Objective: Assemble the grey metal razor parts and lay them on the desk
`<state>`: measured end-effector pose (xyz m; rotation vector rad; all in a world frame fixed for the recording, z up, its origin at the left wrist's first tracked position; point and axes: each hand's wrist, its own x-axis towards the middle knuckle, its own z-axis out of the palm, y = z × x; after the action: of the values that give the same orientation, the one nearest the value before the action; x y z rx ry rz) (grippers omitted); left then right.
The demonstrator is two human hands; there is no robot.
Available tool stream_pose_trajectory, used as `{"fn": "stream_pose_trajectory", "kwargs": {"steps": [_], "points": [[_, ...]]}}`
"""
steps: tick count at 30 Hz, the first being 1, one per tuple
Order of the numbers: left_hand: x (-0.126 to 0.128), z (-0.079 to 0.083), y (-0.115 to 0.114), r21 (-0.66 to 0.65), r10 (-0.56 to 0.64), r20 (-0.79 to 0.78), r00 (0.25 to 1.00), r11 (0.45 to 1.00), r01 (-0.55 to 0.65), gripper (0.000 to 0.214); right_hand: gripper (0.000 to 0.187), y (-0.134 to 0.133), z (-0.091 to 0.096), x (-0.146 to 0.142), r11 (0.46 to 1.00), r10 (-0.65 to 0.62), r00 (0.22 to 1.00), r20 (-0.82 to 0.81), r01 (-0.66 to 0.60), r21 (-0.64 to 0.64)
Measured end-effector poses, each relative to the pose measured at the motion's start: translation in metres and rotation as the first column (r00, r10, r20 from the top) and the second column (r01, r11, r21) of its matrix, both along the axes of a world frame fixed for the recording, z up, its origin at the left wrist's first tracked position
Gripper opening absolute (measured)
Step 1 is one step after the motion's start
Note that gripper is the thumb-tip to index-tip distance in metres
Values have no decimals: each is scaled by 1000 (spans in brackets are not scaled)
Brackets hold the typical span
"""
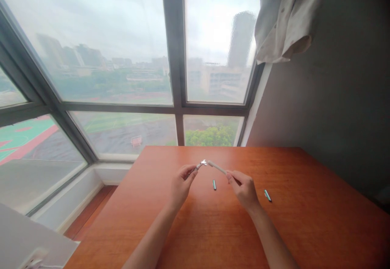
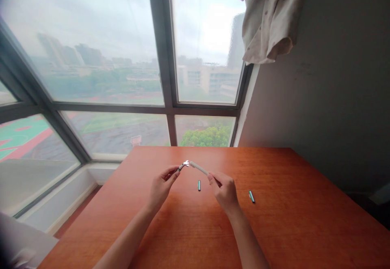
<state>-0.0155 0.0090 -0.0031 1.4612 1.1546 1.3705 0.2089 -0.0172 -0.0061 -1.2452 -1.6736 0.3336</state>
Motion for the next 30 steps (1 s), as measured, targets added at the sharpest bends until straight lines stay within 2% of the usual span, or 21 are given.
{"fn": "stream_pose_trajectory", "kwargs": {"steps": [8,13,23,30], "points": [[-6,3,2,115,32,-113,993,993,-19,18,35,2,-5,0,1000,25,1000,13,-25,-7],[-5,5,0,145,24,-123,992,989,-6,17,33,3,-7,1,1000,13,999,52,-13,-1],[-6,-5,4,239,63,-211,975,971,-11,15,34,5,-11,4,1000,-5,993,119,4,12],[-6,-6,4,254,80,-237,968,967,-18,14,31,5,-11,4,1000,-2,990,140,0,19]]}}
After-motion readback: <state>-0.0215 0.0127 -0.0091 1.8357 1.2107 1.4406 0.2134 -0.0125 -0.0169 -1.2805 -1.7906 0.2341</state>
